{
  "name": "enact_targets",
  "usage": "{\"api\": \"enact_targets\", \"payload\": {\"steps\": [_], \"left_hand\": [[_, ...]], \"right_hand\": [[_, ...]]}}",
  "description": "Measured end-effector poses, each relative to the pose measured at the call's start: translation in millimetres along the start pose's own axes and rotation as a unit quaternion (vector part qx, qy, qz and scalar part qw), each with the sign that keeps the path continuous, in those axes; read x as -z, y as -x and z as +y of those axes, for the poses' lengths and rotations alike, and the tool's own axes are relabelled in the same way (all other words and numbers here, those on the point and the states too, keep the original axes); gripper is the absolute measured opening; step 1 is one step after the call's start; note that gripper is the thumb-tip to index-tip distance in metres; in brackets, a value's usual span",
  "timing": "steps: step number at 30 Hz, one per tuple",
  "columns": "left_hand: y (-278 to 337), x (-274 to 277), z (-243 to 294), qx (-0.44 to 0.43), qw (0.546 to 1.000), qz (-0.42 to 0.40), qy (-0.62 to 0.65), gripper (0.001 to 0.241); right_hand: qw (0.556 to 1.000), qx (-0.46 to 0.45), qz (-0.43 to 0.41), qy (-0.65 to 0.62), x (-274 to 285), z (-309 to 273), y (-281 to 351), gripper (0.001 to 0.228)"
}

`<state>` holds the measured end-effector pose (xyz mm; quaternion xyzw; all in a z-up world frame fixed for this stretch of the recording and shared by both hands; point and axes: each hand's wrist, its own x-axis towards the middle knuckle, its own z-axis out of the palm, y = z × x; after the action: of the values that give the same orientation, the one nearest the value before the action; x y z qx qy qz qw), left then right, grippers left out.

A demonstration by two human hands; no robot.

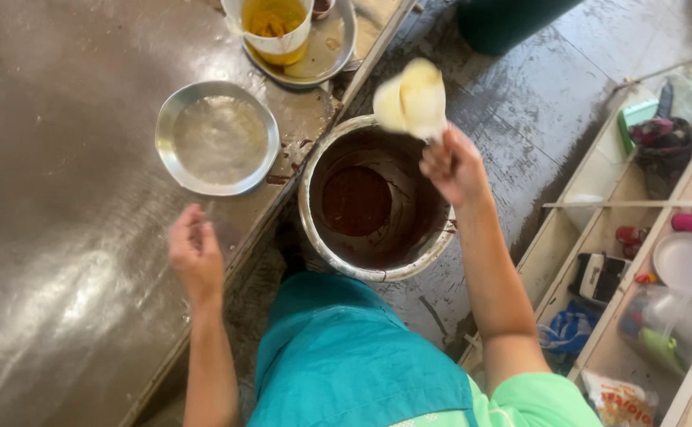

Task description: The person scoops chocolate batter from a large bucket using a ladle and fills paper liners in a muffin tray. They then stir the batter in the bucket with a spatula and transfer some batter into a separate metal bowl.

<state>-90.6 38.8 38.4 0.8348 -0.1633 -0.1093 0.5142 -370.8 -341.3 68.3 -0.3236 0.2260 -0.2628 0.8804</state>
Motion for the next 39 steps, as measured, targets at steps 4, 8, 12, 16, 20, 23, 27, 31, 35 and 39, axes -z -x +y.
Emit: {"api": "enact_targets", "payload": {"steps": [4,8,12,16,20,23,27,31,35,39], "left_hand": [[28,-21,24,-0.017,0.999,-0.027,-0.03,0.037],[2,-33,21,-0.011,0.997,0.048,-0.061,0.053],[-29,-22,8,0.077,0.996,0.016,0.043,0.065],[-51,-20,7,0.137,0.985,-0.01,0.1,0.066],[-59,-19,9,0.144,0.984,-0.021,0.103,0.065],[-65,-18,12,0.156,0.982,-0.028,0.107,0.064],[-69,-19,12,0.161,0.982,-0.033,0.093,0.064],[-70,-16,7,0.175,0.978,-0.032,0.11,0.065],[-72,-21,-6,0.224,0.962,-0.026,0.157,0.068],[-73,-31,-21,0.245,0.946,-0.026,0.213,0.055]], "right_hand": [[0.957,-0.13,0.122,0.227,71,80,6,0.024],[0.695,-0.057,0.093,0.711,134,174,-30,0.024],[0.506,-0.175,0.16,0.83,166,226,-55,0.023],[0.475,-0.177,0.128,0.852,166,249,-72,0.034],[0.496,-0.156,0.173,0.836,160,269,-75,0.032],[0.544,-0.107,0.177,0.813,159,274,-77,0.024],[0.606,-0.061,0.122,0.783,165,274,-70,0.014],[0.68,-0.061,0.021,0.731,167,278,-68,0.019],[0.691,-0.173,-0.11,0.693,173,270,-73,0.031],[0.793,-0.356,-0.111,0.482,171,274,-71,0.039]]}}
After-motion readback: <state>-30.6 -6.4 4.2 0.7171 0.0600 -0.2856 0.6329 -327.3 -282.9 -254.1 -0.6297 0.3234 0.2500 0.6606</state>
